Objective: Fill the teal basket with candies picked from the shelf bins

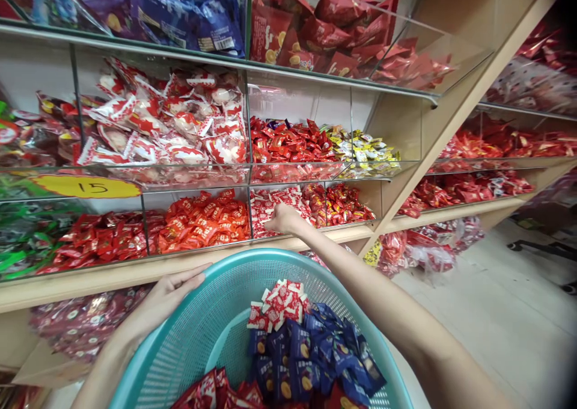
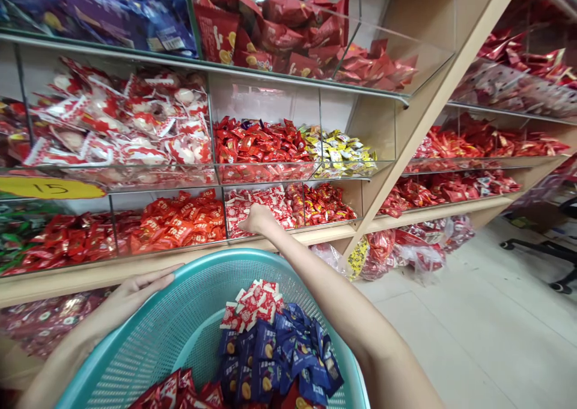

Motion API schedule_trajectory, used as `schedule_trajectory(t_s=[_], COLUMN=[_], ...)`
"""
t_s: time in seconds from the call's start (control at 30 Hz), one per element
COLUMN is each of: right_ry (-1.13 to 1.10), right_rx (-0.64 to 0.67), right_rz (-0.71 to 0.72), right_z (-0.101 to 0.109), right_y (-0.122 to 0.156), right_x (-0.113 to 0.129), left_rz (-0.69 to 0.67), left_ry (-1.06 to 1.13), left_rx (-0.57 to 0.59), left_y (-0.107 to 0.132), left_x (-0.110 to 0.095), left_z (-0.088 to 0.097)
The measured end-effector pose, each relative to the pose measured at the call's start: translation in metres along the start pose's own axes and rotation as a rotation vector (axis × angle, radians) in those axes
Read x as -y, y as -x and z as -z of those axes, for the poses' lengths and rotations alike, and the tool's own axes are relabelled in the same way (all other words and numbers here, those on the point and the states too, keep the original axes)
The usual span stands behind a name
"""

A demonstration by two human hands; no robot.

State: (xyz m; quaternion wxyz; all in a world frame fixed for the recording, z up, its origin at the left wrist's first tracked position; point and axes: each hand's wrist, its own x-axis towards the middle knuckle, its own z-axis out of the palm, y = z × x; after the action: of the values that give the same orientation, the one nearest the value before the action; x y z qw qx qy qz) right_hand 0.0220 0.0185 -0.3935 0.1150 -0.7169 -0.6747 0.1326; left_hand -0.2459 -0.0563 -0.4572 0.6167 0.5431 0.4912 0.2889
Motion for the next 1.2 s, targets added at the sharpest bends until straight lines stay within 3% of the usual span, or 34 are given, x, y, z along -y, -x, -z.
schedule_trajectory(t_s=[0.13,0.3,0.43,0.57,0.73,0.9,1.03,1.13,1.2], right_ry=[-0.194,-0.350,-0.135,0.222,0.428,0.421,0.295,0.173,0.119], right_rx=[0.009,0.012,-0.024,-0.020,-0.006,0.002,-0.087,-0.190,-0.257], right_rz=[0.038,0.215,0.300,0.287,0.276,0.301,0.312,0.286,0.196], right_z=[0.011,0.014,-0.008,-0.035,-0.051,-0.050,-0.028,-0.004,0.008], right_y=[0.012,0.061,0.105,0.125,0.127,0.132,0.117,0.082,0.052], right_x=[-0.015,-0.038,-0.057,-0.070,-0.068,-0.063,-0.064,-0.070,-0.077], left_rz=[0.000,0.007,0.026,0.007,0.006,-0.010,-0.011,-0.017,-0.024], left_ry=[0.004,0.014,0.007,-0.006,-0.047,-0.007,-0.011,-0.014,-0.020], left_rx=[-0.006,0.008,0.004,-0.026,-0.112,-0.036,-0.020,-0.019,-0.025], left_y=[-0.001,0.001,0.002,0.004,0.007,0.005,0.001,0.000,0.001], left_x=[0.001,0.002,0.000,-0.004,-0.010,-0.005,0.000,0.000,-0.001], left_z=[0.001,0.001,-0.001,-0.004,-0.008,-0.005,-0.001,-0.001,-0.002])
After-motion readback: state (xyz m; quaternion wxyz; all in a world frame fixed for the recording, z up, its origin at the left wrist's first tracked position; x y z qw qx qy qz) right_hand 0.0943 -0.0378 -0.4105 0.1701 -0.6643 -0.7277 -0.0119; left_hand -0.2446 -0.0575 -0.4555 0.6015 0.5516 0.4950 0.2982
